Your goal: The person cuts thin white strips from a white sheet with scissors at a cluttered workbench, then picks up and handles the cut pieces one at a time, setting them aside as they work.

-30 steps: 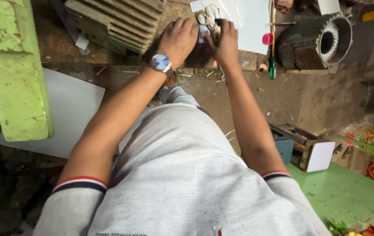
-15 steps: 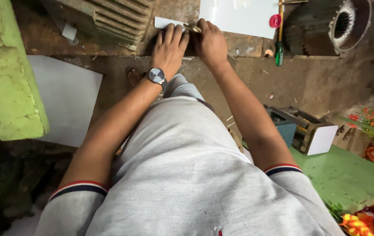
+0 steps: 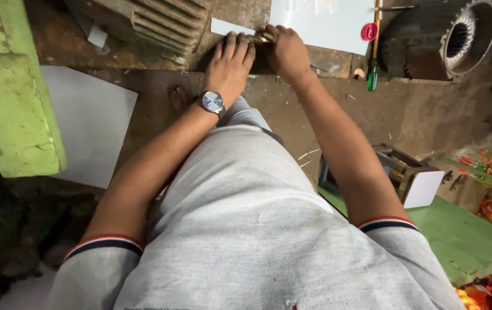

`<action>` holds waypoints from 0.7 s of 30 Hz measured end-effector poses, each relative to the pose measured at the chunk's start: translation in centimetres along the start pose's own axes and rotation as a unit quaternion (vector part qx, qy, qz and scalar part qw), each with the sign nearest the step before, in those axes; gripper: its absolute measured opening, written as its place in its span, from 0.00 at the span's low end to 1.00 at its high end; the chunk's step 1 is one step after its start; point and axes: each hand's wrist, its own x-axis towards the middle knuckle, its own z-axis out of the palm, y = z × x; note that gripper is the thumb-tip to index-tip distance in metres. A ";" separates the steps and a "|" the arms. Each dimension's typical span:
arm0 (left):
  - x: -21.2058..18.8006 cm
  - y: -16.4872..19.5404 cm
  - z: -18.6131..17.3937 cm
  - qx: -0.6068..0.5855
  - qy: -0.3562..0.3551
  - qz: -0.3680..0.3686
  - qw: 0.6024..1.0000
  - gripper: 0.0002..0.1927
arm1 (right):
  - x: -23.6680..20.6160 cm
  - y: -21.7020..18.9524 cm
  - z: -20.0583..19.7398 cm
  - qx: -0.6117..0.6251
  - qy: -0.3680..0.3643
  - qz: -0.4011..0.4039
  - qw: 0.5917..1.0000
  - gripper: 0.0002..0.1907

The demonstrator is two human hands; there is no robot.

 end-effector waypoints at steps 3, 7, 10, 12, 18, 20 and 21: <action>0.4 0.0 0.0 -0.007 -0.007 -0.008 1.000 0.20 | -0.5 -1.0 0.1 -0.068 -0.013 0.038 0.997 0.16; 1.1 0.5 0.2 -0.033 -0.026 -0.031 0.999 0.16 | 0.4 -0.5 -0.4 -0.066 -0.002 0.080 0.995 0.14; 1.9 0.2 0.3 -0.080 -0.011 -0.027 0.996 0.12 | 1.0 0.6 -0.8 0.084 -0.012 0.059 0.995 0.11; 2.8 -0.6 0.2 -0.119 -0.058 0.013 0.991 0.12 | 1.0 0.4 -1.1 0.067 0.131 0.011 0.989 0.17; 1.4 -2.7 -0.9 -0.295 -0.011 0.016 0.955 0.13 | -1.6 -2.0 -0.5 0.489 -0.039 0.375 0.787 0.17; -0.4 -2.1 -1.6 -0.363 0.078 0.036 0.928 0.14 | -2.2 -2.7 -0.7 0.631 -0.057 0.387 0.670 0.13; -1.3 -1.7 -2.0 -0.300 0.168 0.132 0.930 0.13 | -2.5 -2.9 -0.8 0.666 -0.047 0.353 0.656 0.13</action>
